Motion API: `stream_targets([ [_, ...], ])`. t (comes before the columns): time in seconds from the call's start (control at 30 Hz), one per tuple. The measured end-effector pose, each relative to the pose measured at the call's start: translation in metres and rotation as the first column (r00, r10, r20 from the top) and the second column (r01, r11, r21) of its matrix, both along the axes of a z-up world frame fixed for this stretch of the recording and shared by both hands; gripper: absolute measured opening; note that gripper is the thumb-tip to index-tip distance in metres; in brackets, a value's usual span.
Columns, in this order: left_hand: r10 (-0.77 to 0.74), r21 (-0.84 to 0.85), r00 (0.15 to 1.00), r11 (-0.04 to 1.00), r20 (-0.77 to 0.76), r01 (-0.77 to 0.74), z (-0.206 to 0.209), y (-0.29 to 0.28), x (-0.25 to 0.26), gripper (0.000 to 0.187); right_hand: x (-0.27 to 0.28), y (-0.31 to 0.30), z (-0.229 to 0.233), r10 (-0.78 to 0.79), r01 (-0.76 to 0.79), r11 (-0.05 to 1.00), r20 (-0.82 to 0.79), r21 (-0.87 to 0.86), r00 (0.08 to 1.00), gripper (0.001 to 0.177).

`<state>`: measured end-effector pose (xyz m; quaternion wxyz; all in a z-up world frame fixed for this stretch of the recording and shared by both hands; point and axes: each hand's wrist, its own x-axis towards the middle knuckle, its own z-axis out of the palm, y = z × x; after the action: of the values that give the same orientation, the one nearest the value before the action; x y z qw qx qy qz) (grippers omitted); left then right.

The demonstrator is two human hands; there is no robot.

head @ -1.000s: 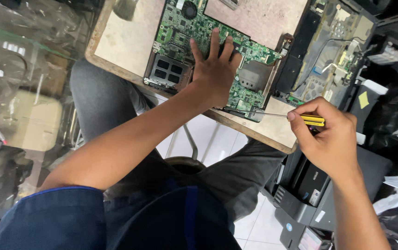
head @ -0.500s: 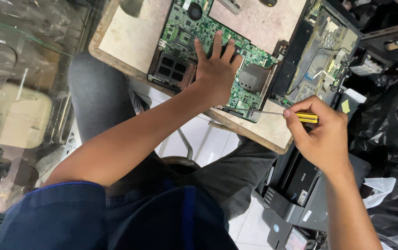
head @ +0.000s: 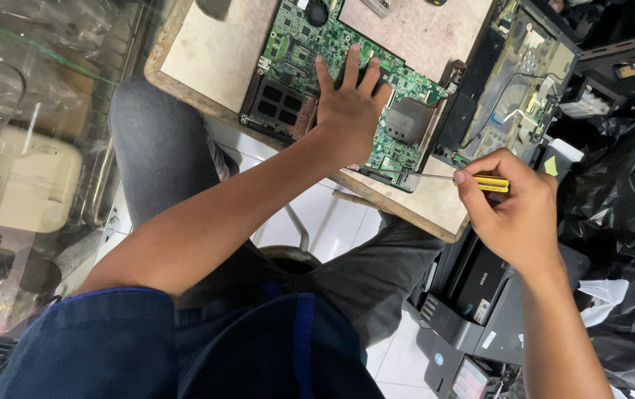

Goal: The person uses a screwdriver to remove screws from a circuit board and detaches a metal bracket. They then place the bracket aside and continue to unscrew and remove additional components from the board.

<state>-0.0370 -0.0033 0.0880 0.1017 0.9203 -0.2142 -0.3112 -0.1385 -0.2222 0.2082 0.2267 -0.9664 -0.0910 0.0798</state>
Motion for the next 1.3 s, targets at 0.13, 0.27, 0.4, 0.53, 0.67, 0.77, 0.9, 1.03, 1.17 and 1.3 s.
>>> stream_targets([
  [0.13,0.003,-0.007,1.0,1.0,0.025,-0.002,-0.003,-0.001,-0.001,0.105,0.002,-0.003,-0.004,0.043,-0.042,0.998,0.005,-0.049,0.999,0.011],
  [0.27,0.009,-0.018,1.0,1.0,0.023,-0.009,-0.003,0.0,0.0,0.109,0.003,0.001,-0.003,0.053,-0.053,0.998,0.007,-0.041,0.999,0.01],
  [0.4,0.004,0.003,1.0,1.0,-0.005,-0.004,-0.002,-0.001,0.001,0.111,0.003,0.002,-0.001,0.083,-0.082,0.995,0.014,-0.053,0.996,0.01],
  [0.53,0.005,0.0,1.0,1.0,0.027,-0.005,-0.005,-0.002,0.0,0.108,0.003,0.001,-0.002,0.091,-0.089,0.992,0.012,-0.091,0.996,0.01],
  [0.67,0.013,-0.005,1.0,1.0,0.026,-0.013,-0.007,-0.001,-0.001,0.109,0.004,0.005,-0.003,0.123,-0.121,0.989,0.018,-0.08,0.992,0.01],
  [0.77,0.017,-0.007,0.999,1.0,0.033,-0.016,-0.006,-0.001,0.0,0.111,0.003,0.008,-0.002,0.16,-0.157,0.983,0.025,-0.092,0.987,0.011],
  [0.9,0.012,0.0,0.999,1.0,0.03,-0.012,-0.003,-0.001,-0.001,0.119,-0.001,0.028,0.014,0.133,-0.14,0.971,-0.051,-0.194,0.99,0.019],
  [1.03,0.042,-0.021,0.998,0.999,0.045,-0.041,-0.008,-0.004,0.0,0.112,0.001,0.049,0.033,0.146,-0.183,0.97,-0.213,-0.163,0.966,0.03],
  [1.17,0.005,0.028,1.0,1.0,0.003,-0.005,0.002,0.0,-0.001,0.121,-0.006,0.043,0.015,0.29,-0.261,0.912,0.045,-0.316,0.956,0.018],
  [1.3,0.018,0.0,0.999,1.0,0.039,-0.018,-0.004,-0.001,-0.003,0.116,0.0,0.072,0.047,0.203,-0.25,0.954,-0.257,-0.163,0.945,0.029],
])
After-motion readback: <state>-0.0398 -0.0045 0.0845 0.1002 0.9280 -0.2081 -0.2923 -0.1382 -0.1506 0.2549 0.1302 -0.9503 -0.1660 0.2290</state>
